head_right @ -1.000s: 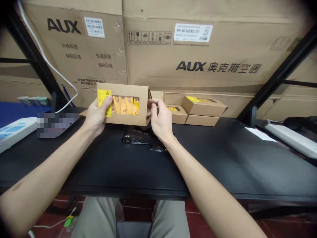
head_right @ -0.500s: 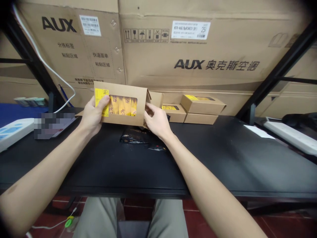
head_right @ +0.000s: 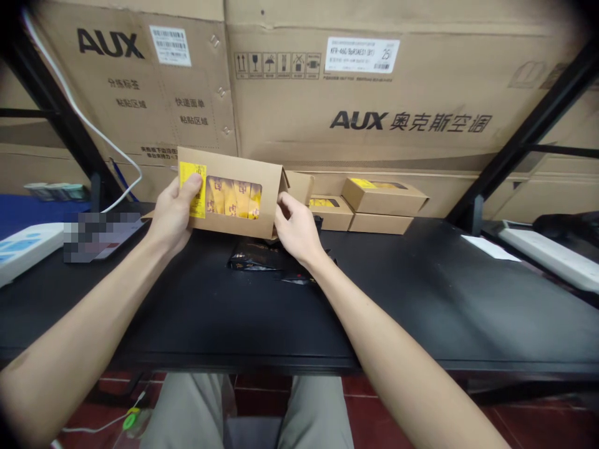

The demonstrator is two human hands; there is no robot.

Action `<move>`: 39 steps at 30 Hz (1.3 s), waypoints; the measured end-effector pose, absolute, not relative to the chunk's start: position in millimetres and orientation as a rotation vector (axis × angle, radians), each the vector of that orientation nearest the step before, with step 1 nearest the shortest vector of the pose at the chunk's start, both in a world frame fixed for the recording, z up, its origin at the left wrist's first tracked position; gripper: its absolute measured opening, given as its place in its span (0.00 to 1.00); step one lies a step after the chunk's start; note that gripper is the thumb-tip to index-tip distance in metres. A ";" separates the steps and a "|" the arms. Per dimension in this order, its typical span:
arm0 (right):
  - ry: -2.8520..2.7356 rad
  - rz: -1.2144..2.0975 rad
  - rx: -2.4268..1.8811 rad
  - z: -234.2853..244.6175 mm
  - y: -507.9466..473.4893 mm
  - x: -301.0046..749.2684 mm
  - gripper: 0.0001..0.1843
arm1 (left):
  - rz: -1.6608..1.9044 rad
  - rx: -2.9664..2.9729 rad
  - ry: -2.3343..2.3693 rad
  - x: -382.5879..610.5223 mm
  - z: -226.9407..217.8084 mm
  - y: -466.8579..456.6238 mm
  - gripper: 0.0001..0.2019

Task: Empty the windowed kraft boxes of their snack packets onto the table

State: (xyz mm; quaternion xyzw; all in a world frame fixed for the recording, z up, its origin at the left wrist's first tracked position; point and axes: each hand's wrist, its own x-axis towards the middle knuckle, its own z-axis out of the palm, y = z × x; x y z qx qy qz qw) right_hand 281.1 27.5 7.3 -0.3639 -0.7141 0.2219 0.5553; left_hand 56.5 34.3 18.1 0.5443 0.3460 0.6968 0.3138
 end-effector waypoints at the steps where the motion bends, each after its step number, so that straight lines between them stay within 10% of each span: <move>1: -1.653 0.553 -0.860 7.2 26.8 281.1 0.29 | 1.832 1.414 0.920 58.1 19.1 32.8 0.27; 5: -1.570 0.611 -0.870 6.0 24.0 281.5 0.45 | 1.808 1.429 0.940 62.2 21.8 27.8 0.28; 39: -1.681 0.173 -0.896 9.9 26.8 288.4 0.33 | 1.755 1.459 1.188 52.3 30.4 22.8 0.34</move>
